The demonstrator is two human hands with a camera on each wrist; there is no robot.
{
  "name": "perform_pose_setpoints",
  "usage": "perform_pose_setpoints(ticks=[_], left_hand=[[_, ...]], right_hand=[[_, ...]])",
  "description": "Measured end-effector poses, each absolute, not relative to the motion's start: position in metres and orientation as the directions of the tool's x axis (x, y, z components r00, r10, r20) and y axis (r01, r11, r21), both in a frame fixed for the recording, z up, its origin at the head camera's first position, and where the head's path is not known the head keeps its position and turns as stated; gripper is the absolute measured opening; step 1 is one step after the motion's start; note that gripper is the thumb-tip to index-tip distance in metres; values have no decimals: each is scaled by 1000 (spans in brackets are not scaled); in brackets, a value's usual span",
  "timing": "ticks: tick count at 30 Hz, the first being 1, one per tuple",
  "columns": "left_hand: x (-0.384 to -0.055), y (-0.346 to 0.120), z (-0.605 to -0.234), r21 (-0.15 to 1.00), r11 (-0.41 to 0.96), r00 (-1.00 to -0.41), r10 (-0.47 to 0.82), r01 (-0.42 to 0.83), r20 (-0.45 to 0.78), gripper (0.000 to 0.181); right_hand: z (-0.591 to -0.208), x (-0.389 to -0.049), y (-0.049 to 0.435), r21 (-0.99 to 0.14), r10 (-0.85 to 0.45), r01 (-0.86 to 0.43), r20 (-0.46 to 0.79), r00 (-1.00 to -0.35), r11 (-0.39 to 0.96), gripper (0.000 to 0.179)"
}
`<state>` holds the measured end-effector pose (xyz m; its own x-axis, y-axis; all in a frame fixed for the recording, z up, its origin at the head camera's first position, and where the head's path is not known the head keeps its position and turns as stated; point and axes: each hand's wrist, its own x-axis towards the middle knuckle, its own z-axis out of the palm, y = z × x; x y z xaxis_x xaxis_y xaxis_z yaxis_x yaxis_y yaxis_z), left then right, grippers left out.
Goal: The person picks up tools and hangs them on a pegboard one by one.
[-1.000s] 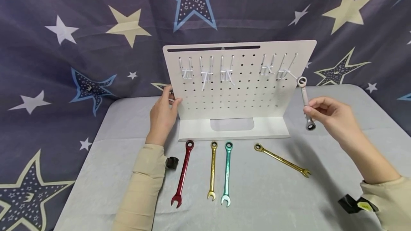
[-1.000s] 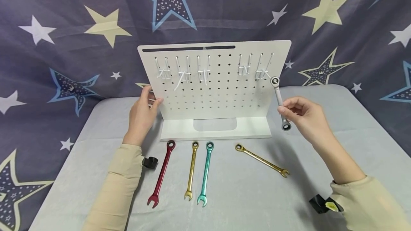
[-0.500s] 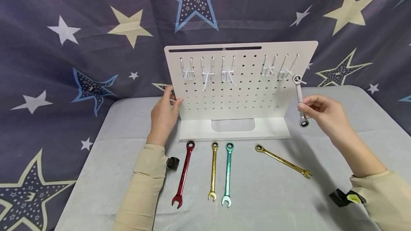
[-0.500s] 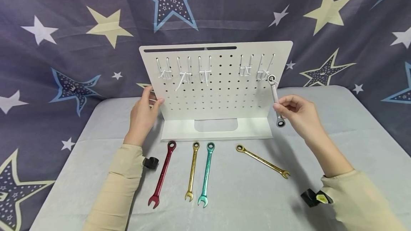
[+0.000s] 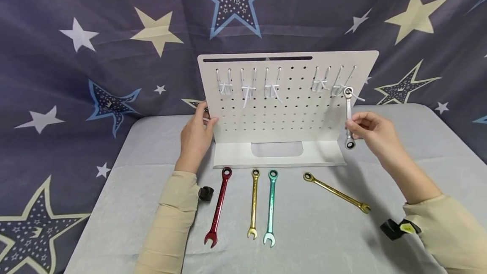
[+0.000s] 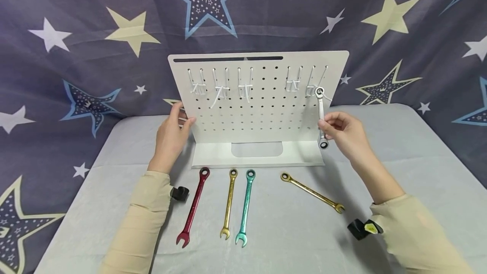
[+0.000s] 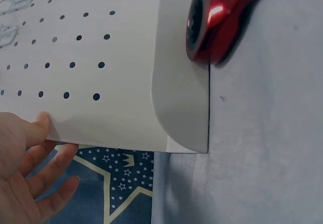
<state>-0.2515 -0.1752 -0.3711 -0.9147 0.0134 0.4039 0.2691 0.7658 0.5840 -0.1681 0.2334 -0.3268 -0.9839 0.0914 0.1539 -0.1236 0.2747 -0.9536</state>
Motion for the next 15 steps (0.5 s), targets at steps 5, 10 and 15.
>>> perform_pose_setpoints(ticks=[5,10,15], left_hand=[[-252,-175,-371,584,767,-917,13,264,398,44],[-251,-175,-370,581,769,-917,16,267,399,44],[-251,-175,-369,583,767,-918,17,266,397,45]], right_hand=[[-329,-174,230,-947,100,-118,154,-983,298,7],[-331,-181,230,-942,111,-97,139,-984,321,7],[-333,-191,229,-939,131,-65,115,-985,338,6]])
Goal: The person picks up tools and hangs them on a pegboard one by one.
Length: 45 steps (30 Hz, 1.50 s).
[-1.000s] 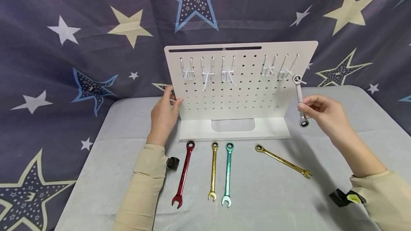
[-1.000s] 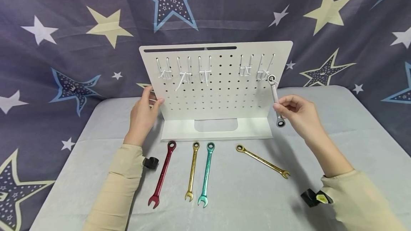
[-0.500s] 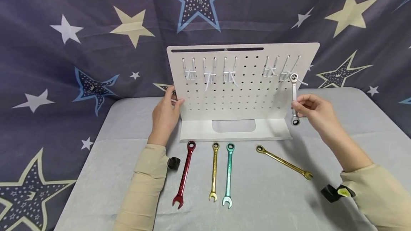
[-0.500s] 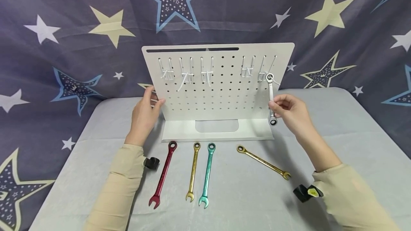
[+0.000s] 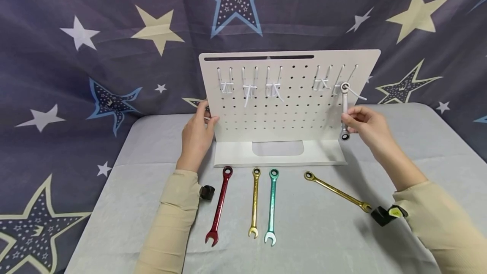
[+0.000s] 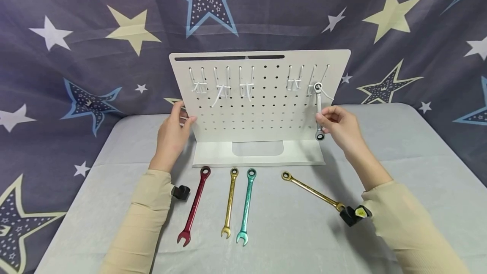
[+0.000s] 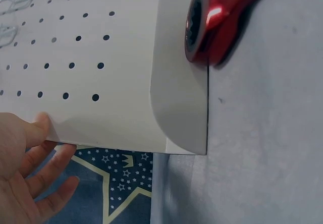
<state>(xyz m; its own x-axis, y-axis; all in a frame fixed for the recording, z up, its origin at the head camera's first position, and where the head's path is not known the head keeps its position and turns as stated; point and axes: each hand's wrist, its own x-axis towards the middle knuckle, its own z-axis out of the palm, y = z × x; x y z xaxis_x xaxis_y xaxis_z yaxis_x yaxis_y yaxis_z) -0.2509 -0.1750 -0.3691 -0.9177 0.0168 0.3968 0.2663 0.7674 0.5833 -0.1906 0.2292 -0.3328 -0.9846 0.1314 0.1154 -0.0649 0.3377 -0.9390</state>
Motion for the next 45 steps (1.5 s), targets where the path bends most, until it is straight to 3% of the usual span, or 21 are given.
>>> perform_pose_setpoints(ticks=[8,15,24,28,40,45], left_hand=[[-251,-174,-369,586,766,-919,19,266,393,45],[-251,-174,-368,591,762,-919,13,265,394,44],[-251,-175,-368,589,764,-916,5,262,401,44],[-251,-175,-368,588,764,-917,13,267,399,43],[-251,-174,-369,591,760,-916,12,270,402,45],[-251,-175,-369,606,747,-916,10,273,401,45]], right_hand=[[-340,-201,229,-939,146,-59,114,-983,340,5],[-345,-207,230,-930,162,-59,125,-979,363,17],[-348,-211,228,-914,149,-109,180,-972,392,16],[-350,-208,230,-921,142,-116,180,-973,372,15],[-355,-188,241,-907,69,-104,144,-987,409,36],[-355,-174,241,-898,19,-105,126,-992,428,27]])
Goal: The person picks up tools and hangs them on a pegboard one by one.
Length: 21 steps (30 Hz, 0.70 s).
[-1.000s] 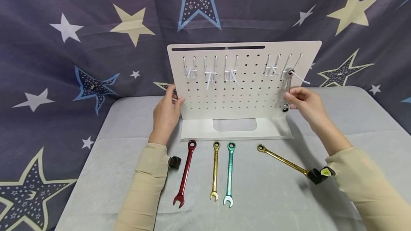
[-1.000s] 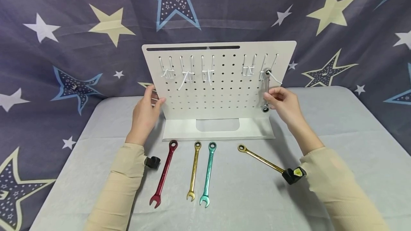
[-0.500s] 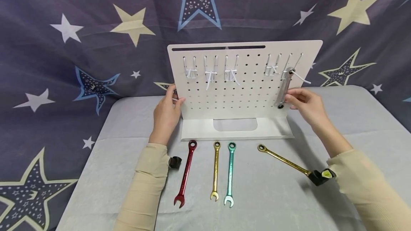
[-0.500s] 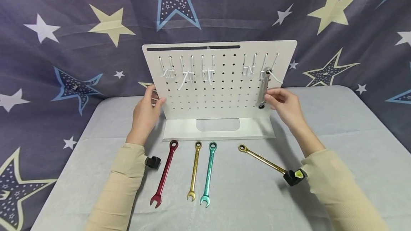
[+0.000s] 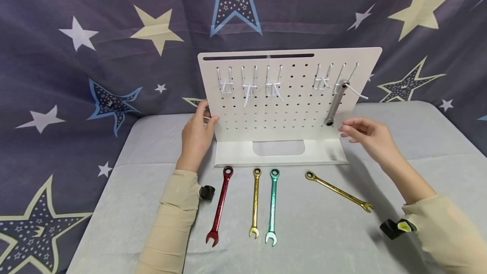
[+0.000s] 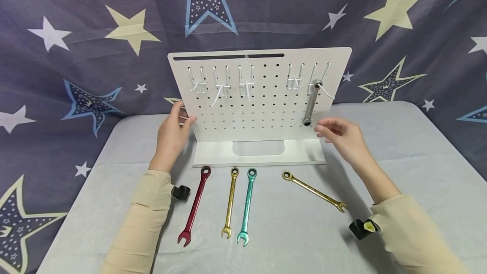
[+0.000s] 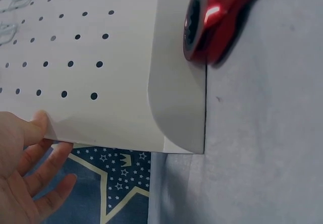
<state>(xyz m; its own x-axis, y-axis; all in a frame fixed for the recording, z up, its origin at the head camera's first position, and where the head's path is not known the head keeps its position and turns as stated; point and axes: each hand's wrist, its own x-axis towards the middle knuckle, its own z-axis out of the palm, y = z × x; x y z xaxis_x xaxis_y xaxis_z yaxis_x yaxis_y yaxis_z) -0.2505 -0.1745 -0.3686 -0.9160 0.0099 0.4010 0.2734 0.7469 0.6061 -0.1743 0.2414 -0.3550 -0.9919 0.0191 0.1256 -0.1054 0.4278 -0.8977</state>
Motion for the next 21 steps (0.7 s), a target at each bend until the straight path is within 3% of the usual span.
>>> perform_pose_setpoints(ticks=[4,21], left_hand=[[-251,-175,-369,606,747,-916,12,274,401,44],[-252,-175,-369,605,748,-919,14,271,394,44]], right_hand=[[-356,-164,239,-887,-36,-121,118,-992,445,20],[-361,-132,229,-815,-215,-147,29,-976,560,24]])
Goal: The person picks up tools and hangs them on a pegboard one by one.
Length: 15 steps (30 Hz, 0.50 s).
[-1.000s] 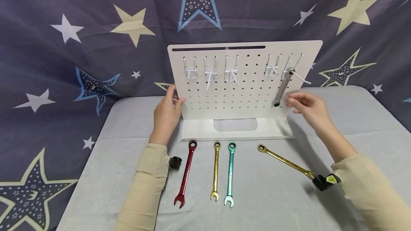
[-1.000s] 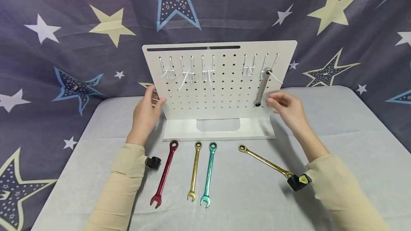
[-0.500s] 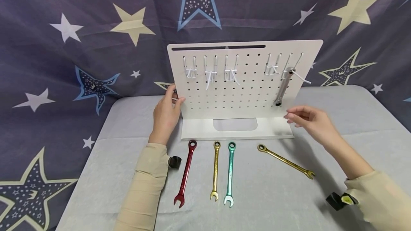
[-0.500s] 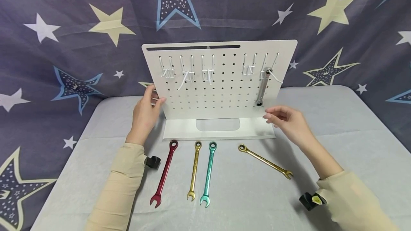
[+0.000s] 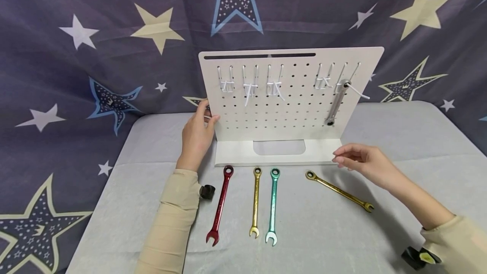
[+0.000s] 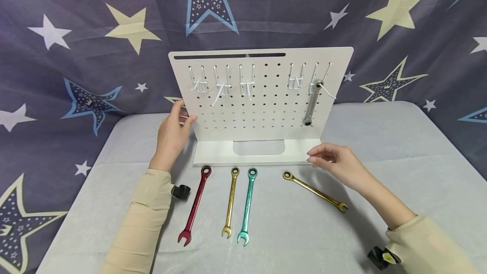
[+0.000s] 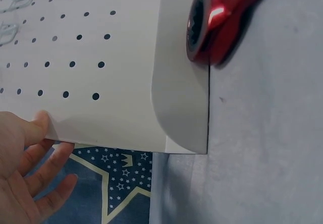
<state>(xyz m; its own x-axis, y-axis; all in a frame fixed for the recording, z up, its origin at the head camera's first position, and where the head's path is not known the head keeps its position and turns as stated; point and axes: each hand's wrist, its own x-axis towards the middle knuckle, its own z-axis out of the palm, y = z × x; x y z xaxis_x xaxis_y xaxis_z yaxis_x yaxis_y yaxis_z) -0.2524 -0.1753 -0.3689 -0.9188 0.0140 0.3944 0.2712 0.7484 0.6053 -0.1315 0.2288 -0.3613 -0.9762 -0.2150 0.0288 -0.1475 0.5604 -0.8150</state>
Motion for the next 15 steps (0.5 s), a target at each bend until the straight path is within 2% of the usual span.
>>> perform_pose_setpoints(ticks=[7,15], left_hand=[[-253,-175,-369,604,747,-917,19,279,400,44],[-253,-175,-369,613,741,-920,16,274,392,43]], right_hand=[[-369,-124,231,-768,-226,-119,-34,-974,629,23],[-378,-113,228,-772,-290,-165,-27,-957,614,16]])
